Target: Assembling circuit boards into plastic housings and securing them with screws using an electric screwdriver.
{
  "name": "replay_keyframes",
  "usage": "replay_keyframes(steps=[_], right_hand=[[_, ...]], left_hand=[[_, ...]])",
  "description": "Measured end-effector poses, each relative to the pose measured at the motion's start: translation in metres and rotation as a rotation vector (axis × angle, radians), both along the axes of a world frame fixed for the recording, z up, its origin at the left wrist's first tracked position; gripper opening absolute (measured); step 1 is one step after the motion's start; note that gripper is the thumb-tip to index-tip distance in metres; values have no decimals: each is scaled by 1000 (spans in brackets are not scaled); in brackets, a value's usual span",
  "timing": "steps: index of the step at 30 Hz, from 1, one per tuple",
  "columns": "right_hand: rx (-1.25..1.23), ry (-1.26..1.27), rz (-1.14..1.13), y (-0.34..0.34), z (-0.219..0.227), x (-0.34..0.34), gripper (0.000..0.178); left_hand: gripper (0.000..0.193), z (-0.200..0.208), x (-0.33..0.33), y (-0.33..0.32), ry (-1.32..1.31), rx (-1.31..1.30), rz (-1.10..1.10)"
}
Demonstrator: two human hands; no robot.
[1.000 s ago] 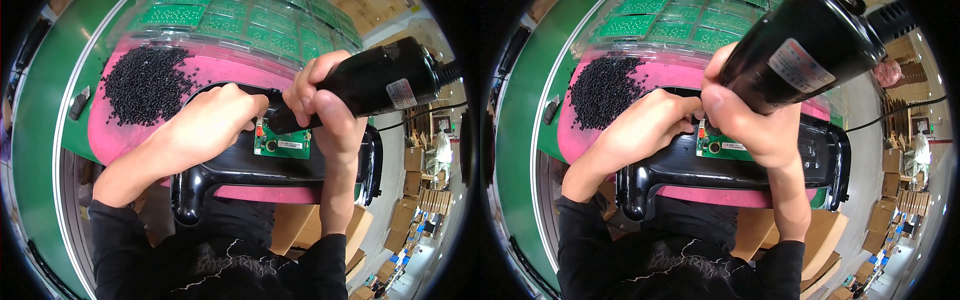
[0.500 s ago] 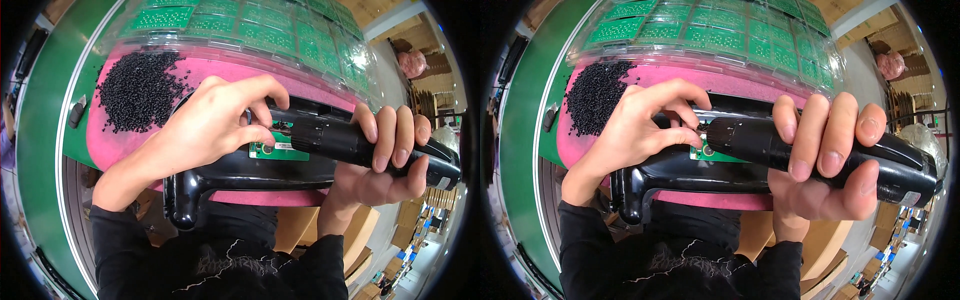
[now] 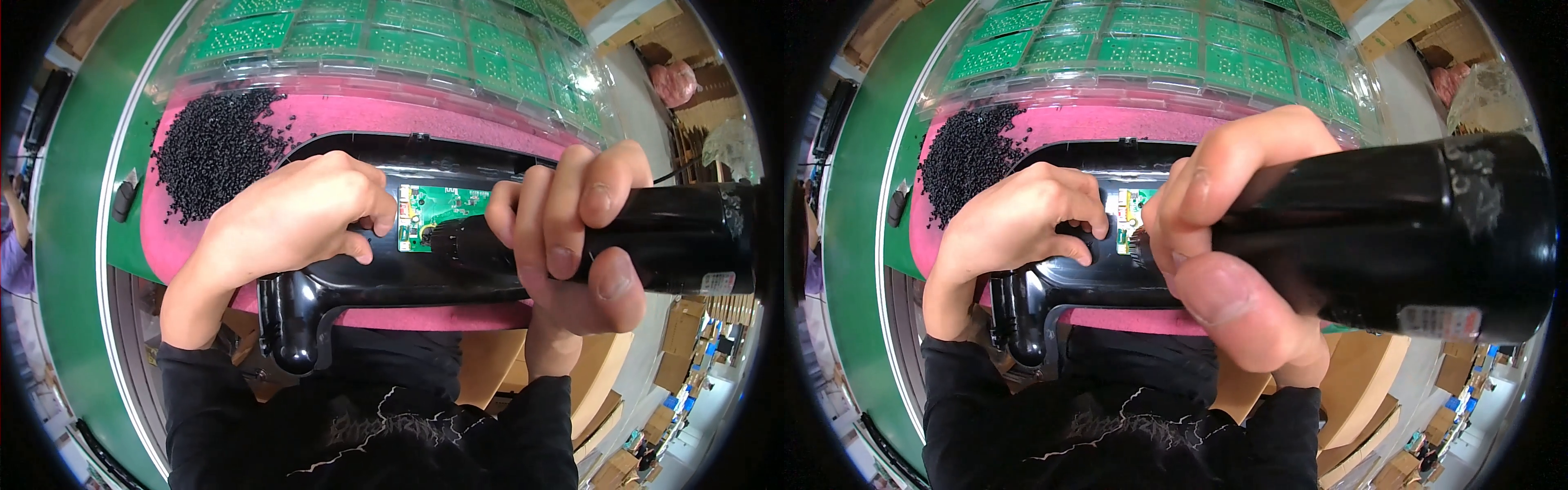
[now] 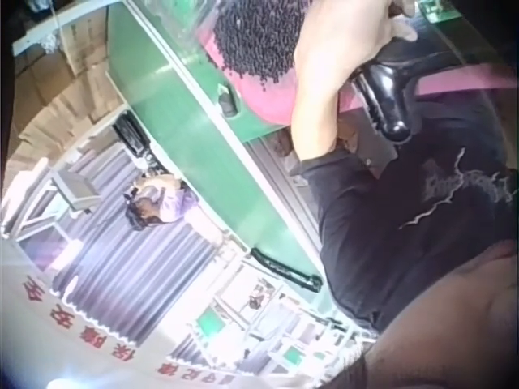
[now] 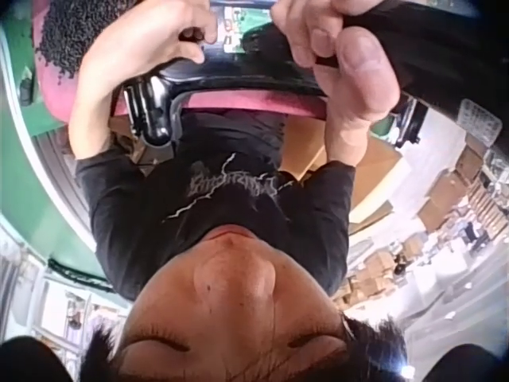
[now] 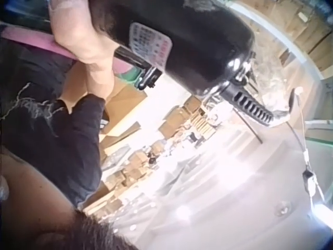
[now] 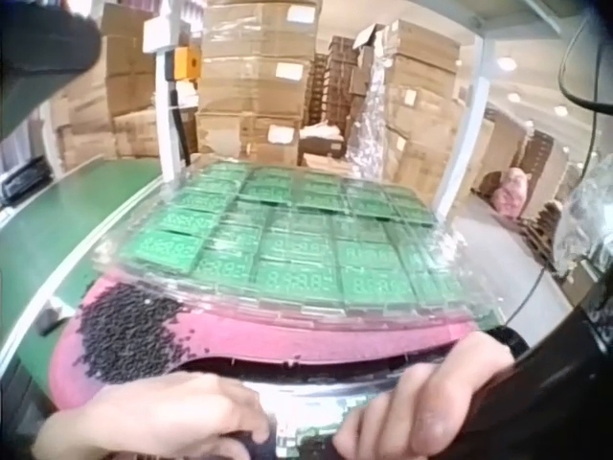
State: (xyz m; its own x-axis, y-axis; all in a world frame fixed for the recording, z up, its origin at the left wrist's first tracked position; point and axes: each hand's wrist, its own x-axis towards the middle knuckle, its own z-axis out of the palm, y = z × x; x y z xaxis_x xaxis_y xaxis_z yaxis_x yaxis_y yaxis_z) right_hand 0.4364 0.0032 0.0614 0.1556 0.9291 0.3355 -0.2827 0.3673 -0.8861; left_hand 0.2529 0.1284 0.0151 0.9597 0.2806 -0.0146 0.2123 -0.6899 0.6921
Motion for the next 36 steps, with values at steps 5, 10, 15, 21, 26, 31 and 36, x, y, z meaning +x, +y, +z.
replay_keyframes(steps=[5, 10, 15, 21, 26, 31, 36], right_hand=[[-50, -45, 2, 1, -2, -4, 32], [-27, -48, 37, 3, -4, -11, 33], [-43, -86, 69, 6, -2, -22, 40], [94, -301, 174, 16, -9, -22, 37], [153, -261, 248, 20, -11, -28, 38], [44, -236, 104, 10, -7, -19, 36], [226, 34, 108, 3, 0, 4, 25]], left_hand=[[20, -2, -1, -1, 12, 16, 0], [9, -3, -4, -5, -17, 175, -5], [10, -13, -10, -11, -240, 229, 62], [13, -5, -9, -10, -172, 248, 77], [14, -12, -8, -12, -188, 403, 45], [11, -5, -5, -11, -97, 420, 19], [11, -6, 2, -11, -178, 405, 46]])
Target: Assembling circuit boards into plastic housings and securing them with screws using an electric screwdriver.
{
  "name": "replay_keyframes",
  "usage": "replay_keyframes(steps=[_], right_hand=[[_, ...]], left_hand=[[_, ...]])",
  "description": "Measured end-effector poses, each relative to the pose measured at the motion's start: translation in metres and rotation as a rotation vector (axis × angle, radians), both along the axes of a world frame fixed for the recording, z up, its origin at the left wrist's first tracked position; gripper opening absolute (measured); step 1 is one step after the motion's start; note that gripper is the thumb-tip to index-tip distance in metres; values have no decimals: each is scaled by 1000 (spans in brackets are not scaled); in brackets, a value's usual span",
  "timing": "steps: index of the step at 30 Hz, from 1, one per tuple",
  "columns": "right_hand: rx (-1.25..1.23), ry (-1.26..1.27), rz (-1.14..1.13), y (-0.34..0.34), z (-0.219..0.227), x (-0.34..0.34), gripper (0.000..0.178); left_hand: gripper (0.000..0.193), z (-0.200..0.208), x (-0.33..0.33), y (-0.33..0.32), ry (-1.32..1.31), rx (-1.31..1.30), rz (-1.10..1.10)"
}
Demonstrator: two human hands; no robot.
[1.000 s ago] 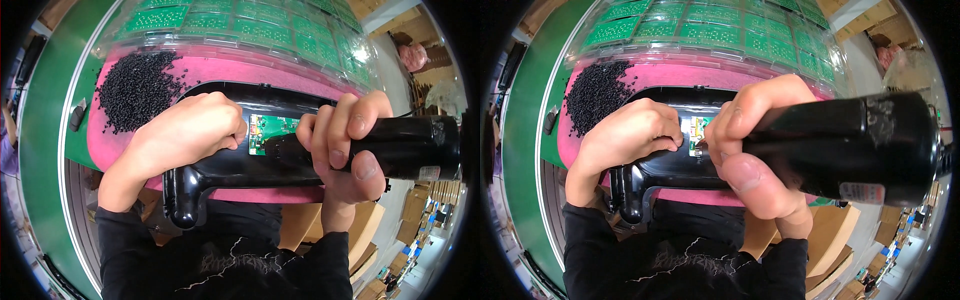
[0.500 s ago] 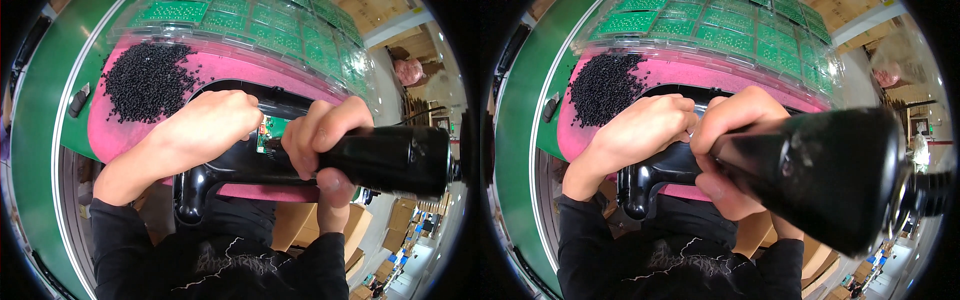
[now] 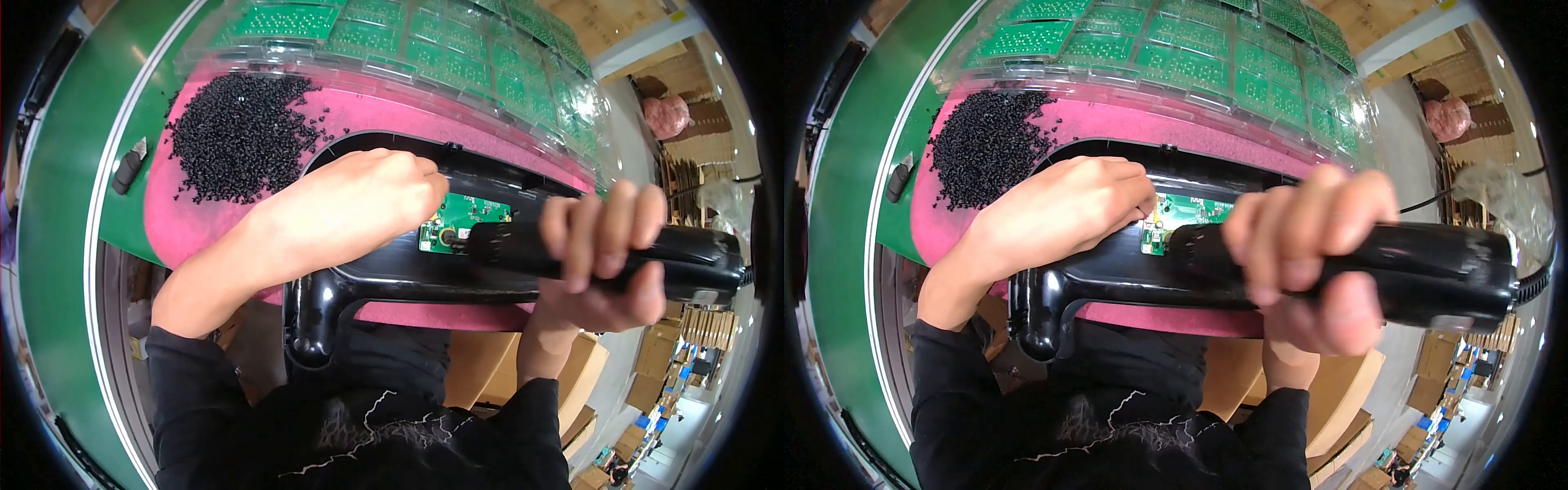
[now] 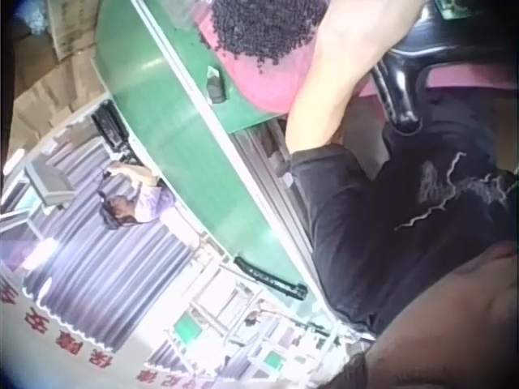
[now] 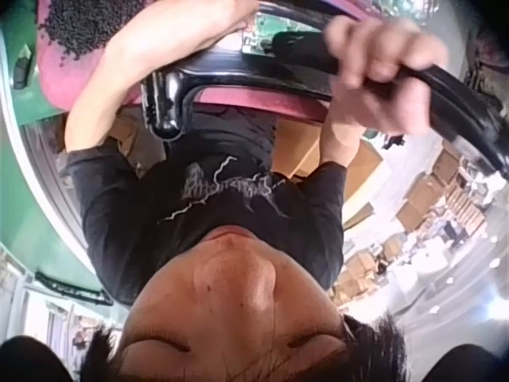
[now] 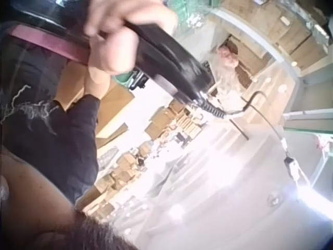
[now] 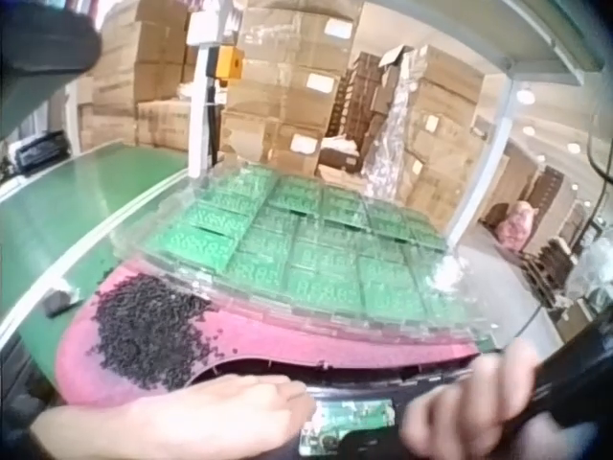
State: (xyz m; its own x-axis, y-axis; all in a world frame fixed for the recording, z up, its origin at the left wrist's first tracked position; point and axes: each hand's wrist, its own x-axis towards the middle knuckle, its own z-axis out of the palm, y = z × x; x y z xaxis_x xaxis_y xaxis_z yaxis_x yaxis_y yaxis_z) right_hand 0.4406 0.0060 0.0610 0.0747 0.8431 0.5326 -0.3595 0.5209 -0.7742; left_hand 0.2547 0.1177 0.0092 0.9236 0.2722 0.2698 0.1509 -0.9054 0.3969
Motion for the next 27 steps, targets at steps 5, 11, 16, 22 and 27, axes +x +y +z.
replay_keyframes(steps=[5, 11, 16, 22, 27], right_hand=[[117, 196, -92, -3, 1, 8, 21], [112, 231, -42, -9, 3, 9, 21], [82, 315, 76, -9, 5, 17, 23], [98, 304, 176, -9, 6, 25, 24], [-38, -78, -81, -25, 19, 39, 28]], left_hand=[[24, 5, 10, -7, -253, -462, -82], [30, 13, 13, -7, -294, -351, -100], [31, 5, 19, -10, -437, -348, -245], [39, 6, 20, -9, -457, -464, -263], [75, 7, 17, -4, -425, -494, -108]])
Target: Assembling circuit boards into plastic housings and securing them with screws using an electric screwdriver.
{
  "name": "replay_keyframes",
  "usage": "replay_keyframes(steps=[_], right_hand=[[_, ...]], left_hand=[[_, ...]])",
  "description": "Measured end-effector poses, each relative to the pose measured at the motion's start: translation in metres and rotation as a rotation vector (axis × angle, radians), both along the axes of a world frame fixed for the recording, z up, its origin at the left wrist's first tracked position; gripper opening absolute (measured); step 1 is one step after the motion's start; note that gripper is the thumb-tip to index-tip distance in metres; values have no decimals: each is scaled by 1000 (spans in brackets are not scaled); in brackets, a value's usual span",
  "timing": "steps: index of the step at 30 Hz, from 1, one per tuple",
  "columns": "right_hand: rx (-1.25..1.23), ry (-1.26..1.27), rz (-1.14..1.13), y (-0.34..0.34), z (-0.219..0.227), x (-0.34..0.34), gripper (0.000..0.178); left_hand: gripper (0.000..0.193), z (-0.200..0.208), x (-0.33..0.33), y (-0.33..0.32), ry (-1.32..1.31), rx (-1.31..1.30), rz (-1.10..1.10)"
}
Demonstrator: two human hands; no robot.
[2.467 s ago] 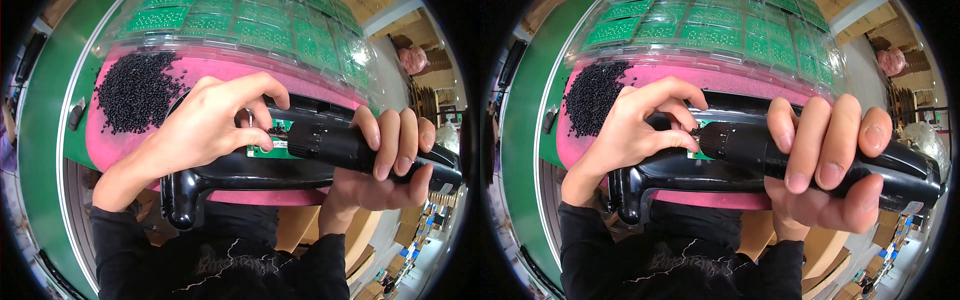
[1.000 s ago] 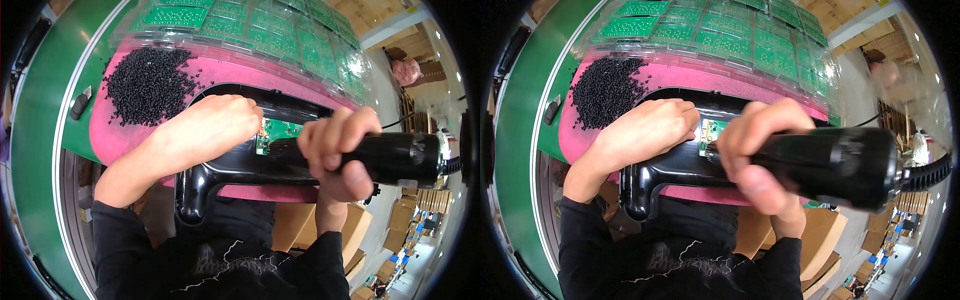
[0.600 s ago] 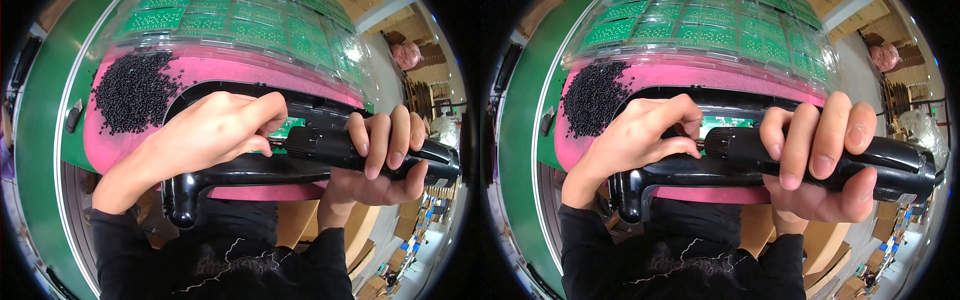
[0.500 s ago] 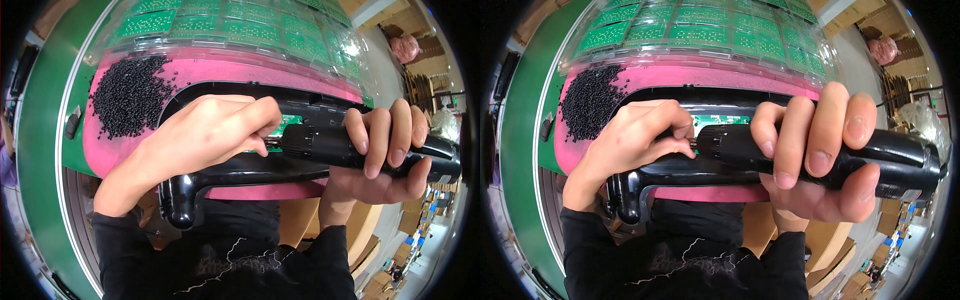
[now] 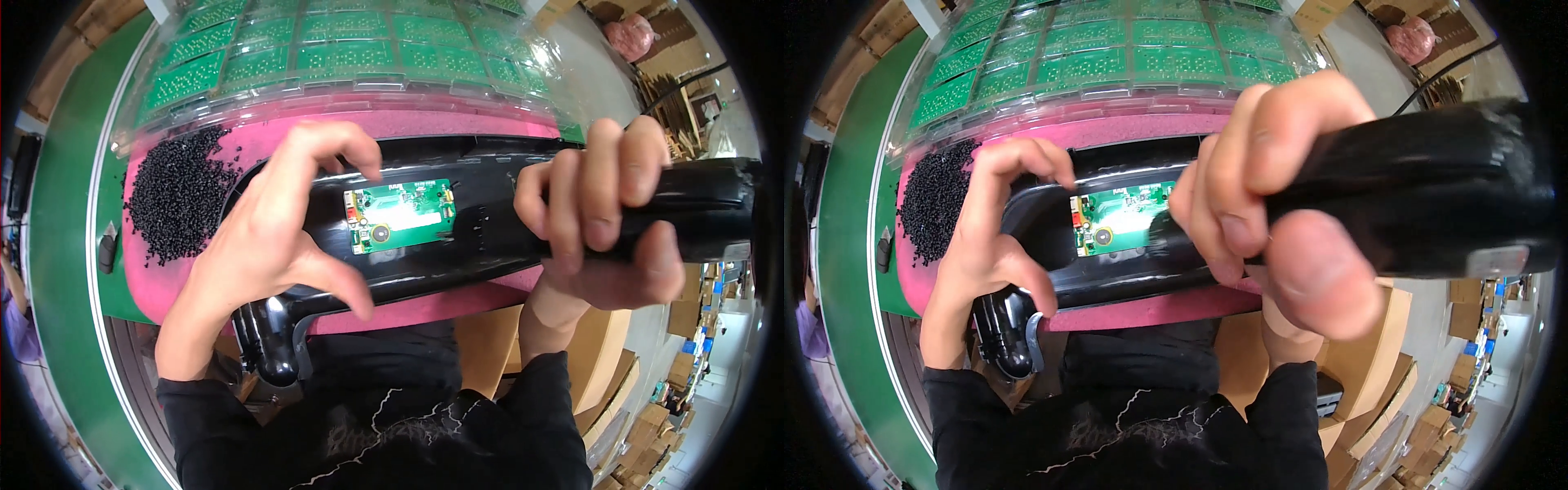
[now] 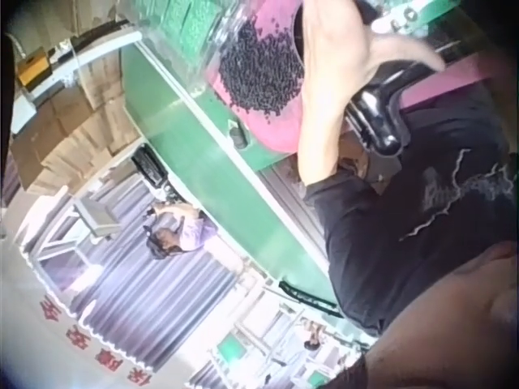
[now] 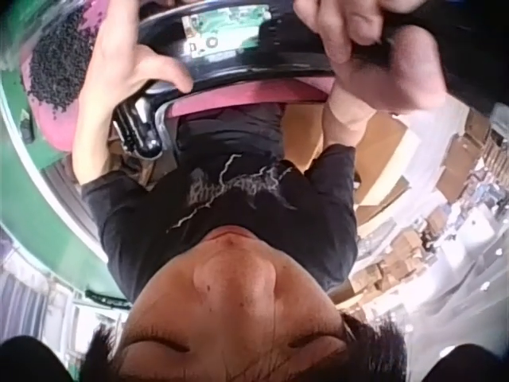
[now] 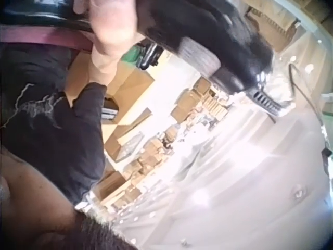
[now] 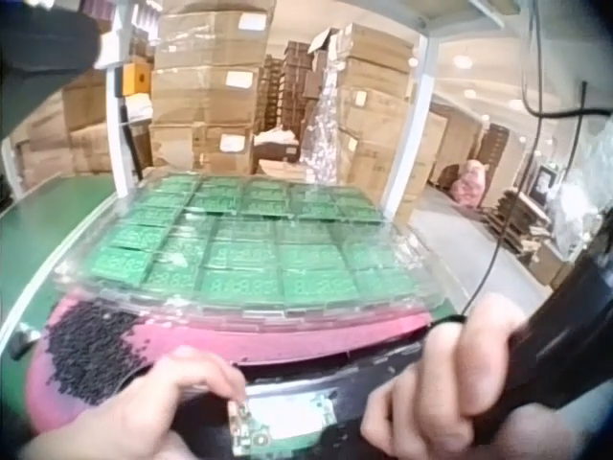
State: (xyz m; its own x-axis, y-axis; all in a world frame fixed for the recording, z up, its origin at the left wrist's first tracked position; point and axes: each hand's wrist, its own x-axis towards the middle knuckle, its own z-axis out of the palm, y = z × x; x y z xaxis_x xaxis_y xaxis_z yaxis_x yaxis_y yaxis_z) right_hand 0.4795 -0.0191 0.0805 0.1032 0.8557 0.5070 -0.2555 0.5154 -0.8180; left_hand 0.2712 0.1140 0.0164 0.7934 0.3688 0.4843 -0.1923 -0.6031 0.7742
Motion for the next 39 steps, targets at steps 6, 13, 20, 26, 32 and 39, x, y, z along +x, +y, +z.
replay_keyframes(steps=[6, 13, 20, 26, 32, 39], right_hand=[[-68, -124, -120, 6, -19, 2, 28], [-89, -97, -148, 5, -26, 1, 29], [-82, -208, -96, 12, -31, -6, 35], [-80, -97, -169, 8, -32, -15, 35], [-92, -72, -143, 12, -34, -4, 34], [-143, 373, -105, 9, -35, 22, 46]], left_hand=[[33, -9, -8, 11, -168, 86, 106], [17, -3, -2, 4, -151, 49, 213], [36, 1, -3, -1, 23, -313, 83], [64, 3, 3, -8, -42, -444, -192], [67, 4, 0, -8, -25, -298, -248], [56, 3, -3, 3, -15, 39, 38]])
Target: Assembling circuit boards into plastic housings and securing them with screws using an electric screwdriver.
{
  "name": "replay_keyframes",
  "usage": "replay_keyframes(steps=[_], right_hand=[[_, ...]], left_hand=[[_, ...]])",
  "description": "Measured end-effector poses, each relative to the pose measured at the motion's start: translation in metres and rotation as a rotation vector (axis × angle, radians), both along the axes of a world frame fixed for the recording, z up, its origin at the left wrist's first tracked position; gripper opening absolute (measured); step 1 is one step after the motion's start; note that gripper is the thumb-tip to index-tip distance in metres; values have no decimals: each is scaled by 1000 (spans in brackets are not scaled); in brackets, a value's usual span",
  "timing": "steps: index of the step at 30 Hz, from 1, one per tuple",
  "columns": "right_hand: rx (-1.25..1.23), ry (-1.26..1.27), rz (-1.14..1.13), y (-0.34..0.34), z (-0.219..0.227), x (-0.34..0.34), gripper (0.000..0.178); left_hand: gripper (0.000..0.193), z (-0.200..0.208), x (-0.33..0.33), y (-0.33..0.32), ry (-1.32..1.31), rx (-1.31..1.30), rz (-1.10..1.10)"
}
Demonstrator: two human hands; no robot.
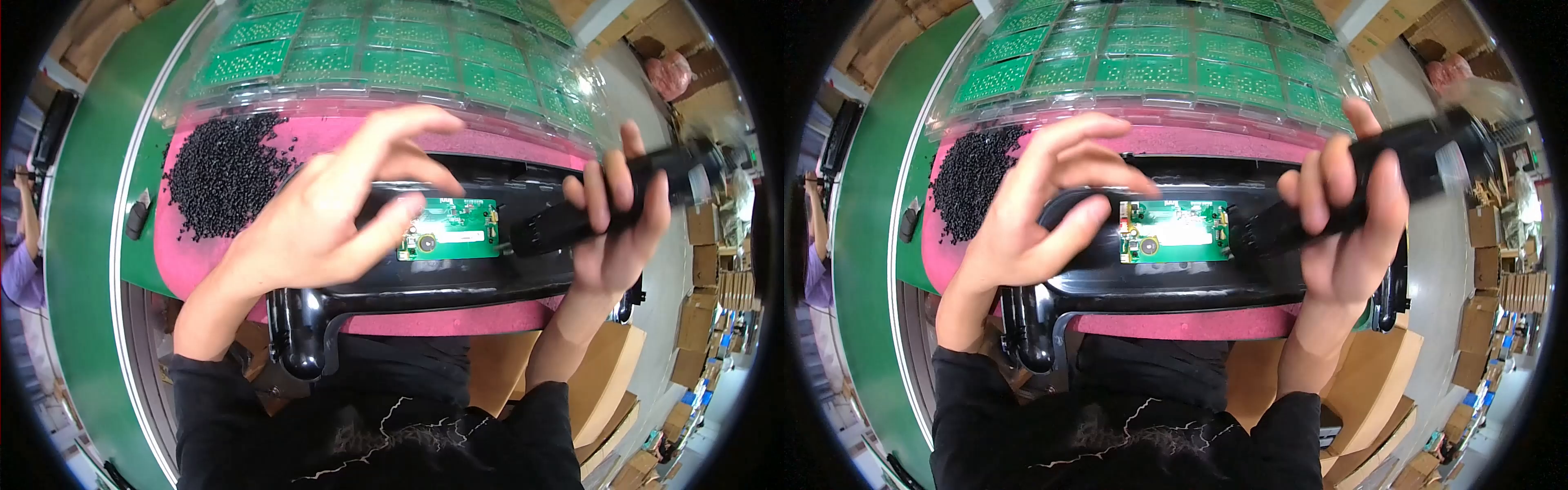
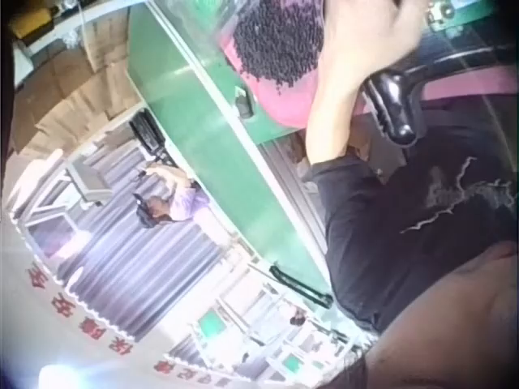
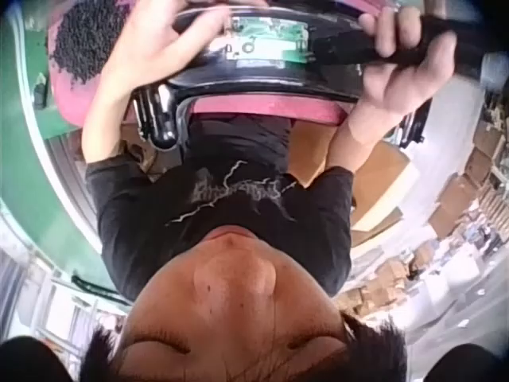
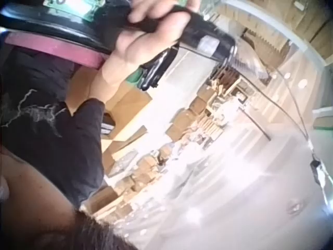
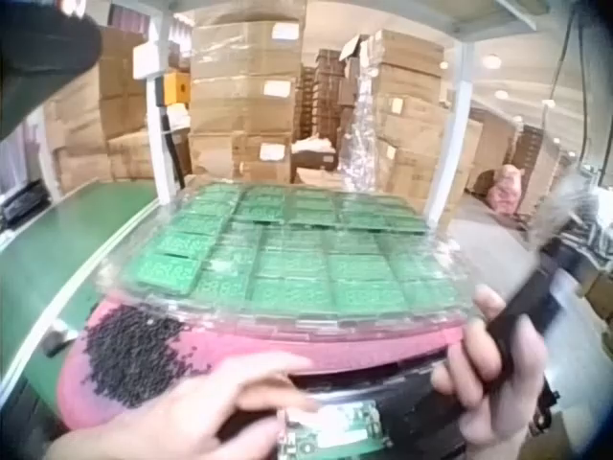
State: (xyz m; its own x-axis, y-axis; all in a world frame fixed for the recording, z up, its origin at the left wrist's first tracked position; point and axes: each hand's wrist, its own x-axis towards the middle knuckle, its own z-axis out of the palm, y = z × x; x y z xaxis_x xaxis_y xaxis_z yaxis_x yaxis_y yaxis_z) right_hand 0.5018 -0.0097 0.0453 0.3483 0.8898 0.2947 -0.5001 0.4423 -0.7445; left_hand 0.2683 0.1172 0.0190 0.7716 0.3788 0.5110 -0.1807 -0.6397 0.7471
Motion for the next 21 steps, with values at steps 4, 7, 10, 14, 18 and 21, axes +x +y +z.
replay_keyframes(steps=[4, 7, 10, 14, 18, 21], right_hand=[[-141, 246, -298, 4, -7, 32, 28], [-151, 249, -315, 4, 0, 27, 29], [-123, 106, -481, -12, 4, 10, 63], [108, -232, -754, -52, -3, -16, 71], [218, -493, -1405, -133, -44, 16, 54], [-155, -908, -1775, -218, -99, 63, 54]], left_hand=[[32, 8, -1, 17, 197, 412, 392], [28, -4, -7, 24, 392, 308, 381], [22, 4, -5, 24, 580, 372, 349], [20, 0, -1, 16, 581, 466, 268], [12, 24, 2, -1, 620, 396, 264], [10, 39, -13, -38, 301, 444, 377]])
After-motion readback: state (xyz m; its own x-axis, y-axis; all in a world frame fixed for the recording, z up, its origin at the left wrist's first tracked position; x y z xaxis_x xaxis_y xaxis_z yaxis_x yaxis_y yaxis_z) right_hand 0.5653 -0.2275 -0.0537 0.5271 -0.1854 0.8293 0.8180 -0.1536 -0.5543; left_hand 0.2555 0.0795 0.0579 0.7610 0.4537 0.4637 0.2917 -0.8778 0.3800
